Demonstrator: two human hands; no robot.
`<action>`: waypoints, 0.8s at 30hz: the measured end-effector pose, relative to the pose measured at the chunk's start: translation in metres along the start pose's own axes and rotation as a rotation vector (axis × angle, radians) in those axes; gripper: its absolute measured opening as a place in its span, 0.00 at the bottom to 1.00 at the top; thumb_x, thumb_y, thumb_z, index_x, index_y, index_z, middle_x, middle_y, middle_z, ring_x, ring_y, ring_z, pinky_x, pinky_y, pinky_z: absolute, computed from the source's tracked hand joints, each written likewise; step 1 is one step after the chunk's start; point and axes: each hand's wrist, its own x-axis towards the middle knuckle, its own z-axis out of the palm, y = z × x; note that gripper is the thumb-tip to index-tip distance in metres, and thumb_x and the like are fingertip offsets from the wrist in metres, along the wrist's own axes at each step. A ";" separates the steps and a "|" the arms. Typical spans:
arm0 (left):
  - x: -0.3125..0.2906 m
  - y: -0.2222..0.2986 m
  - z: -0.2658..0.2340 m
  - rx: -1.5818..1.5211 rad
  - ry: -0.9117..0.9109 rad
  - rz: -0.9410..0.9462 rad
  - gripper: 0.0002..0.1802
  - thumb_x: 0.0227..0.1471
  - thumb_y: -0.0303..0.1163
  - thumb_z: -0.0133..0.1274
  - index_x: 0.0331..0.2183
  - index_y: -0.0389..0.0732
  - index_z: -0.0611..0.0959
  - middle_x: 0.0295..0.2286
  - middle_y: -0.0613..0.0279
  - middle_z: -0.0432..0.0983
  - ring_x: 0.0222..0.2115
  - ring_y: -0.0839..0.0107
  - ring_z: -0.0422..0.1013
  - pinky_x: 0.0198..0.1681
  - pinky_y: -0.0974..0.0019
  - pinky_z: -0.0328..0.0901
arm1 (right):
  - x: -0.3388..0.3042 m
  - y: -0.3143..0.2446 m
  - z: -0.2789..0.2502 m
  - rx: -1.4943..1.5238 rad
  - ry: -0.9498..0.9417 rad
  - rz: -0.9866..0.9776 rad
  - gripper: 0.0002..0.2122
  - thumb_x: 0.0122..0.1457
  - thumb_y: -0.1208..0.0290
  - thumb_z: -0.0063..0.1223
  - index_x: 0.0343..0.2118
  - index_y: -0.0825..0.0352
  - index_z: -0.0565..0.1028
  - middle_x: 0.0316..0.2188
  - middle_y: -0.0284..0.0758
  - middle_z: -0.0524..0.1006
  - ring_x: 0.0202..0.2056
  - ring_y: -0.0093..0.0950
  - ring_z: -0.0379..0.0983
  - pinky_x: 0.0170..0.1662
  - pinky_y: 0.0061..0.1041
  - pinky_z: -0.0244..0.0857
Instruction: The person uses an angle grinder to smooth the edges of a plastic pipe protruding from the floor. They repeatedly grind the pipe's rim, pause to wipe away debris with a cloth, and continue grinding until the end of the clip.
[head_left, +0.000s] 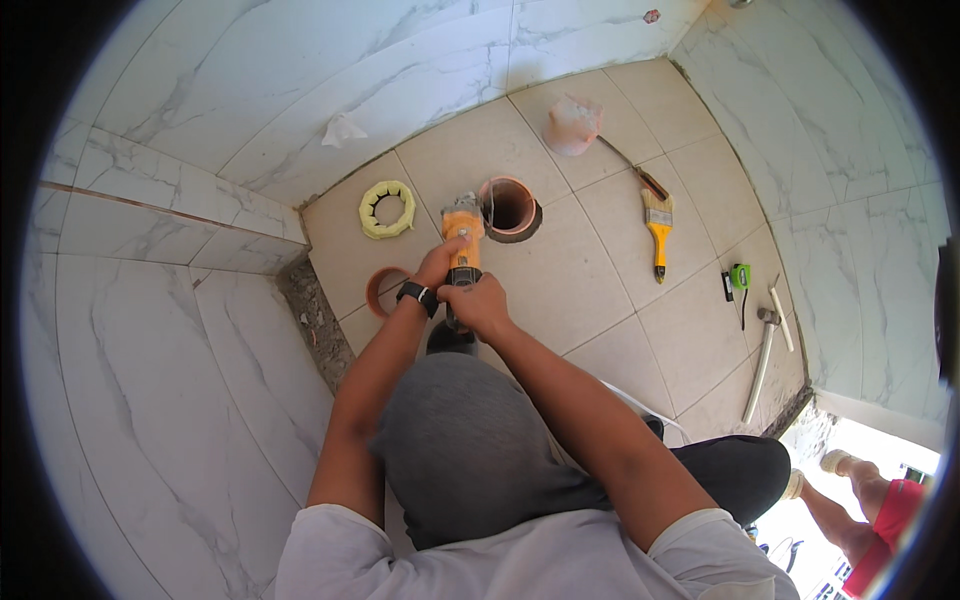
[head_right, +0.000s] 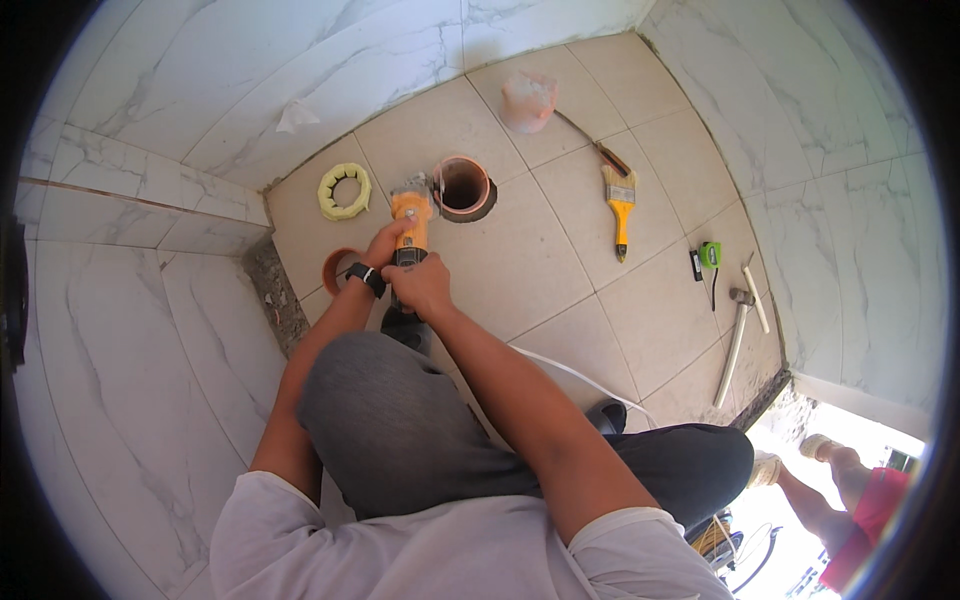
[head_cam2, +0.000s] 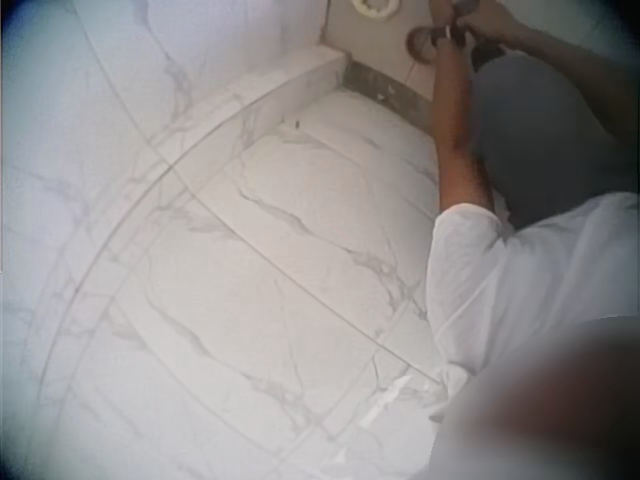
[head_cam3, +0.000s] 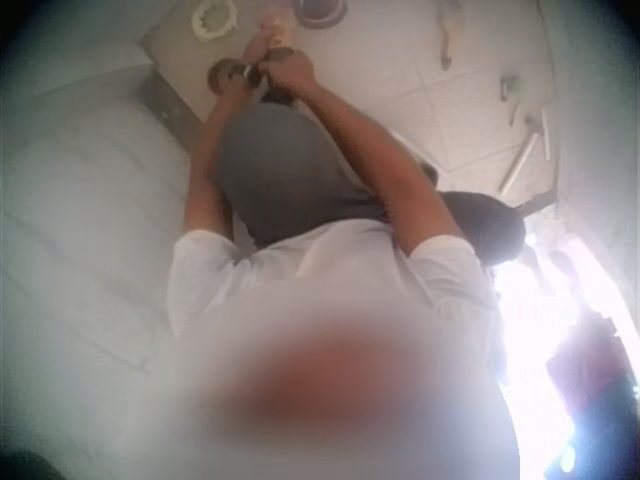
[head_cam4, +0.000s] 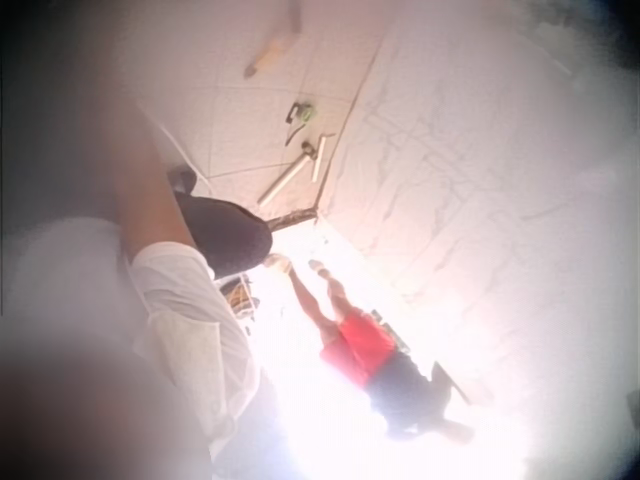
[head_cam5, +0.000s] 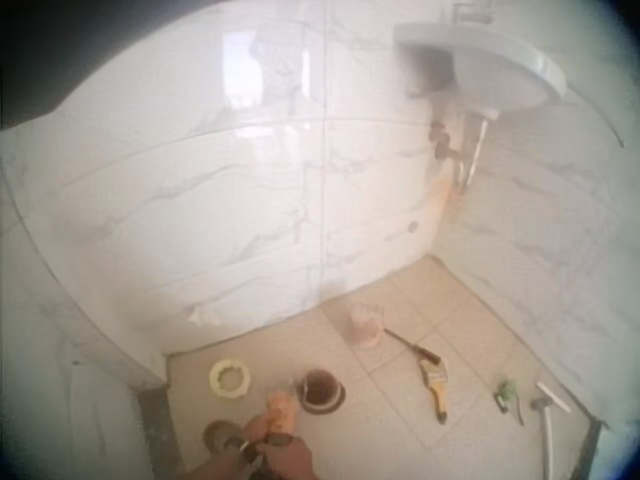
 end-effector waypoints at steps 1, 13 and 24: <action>-0.001 0.000 0.001 -0.006 -0.004 -0.003 0.19 0.60 0.44 0.58 0.43 0.39 0.79 0.30 0.60 0.79 0.26 0.69 0.77 0.32 0.66 0.73 | 0.000 0.000 0.000 0.007 -0.007 -0.004 0.30 0.42 0.61 0.70 0.41 0.83 0.72 0.31 0.48 0.80 0.27 0.36 0.82 0.24 0.31 0.76; -0.002 0.001 0.003 -0.050 -0.002 0.020 0.18 0.59 0.43 0.59 0.44 0.40 0.79 0.29 0.64 0.78 0.26 0.71 0.76 0.30 0.66 0.72 | -0.002 -0.004 -0.001 -0.017 0.007 -0.009 0.31 0.41 0.59 0.70 0.41 0.83 0.72 0.31 0.48 0.81 0.26 0.37 0.82 0.24 0.31 0.76; -0.001 -0.002 0.001 -0.026 0.001 -0.017 0.18 0.60 0.45 0.58 0.44 0.42 0.78 0.29 0.65 0.78 0.25 0.72 0.76 0.30 0.67 0.71 | -0.004 -0.006 -0.004 -0.083 0.009 0.000 0.33 0.40 0.57 0.70 0.40 0.83 0.73 0.32 0.50 0.82 0.31 0.38 0.83 0.32 0.31 0.77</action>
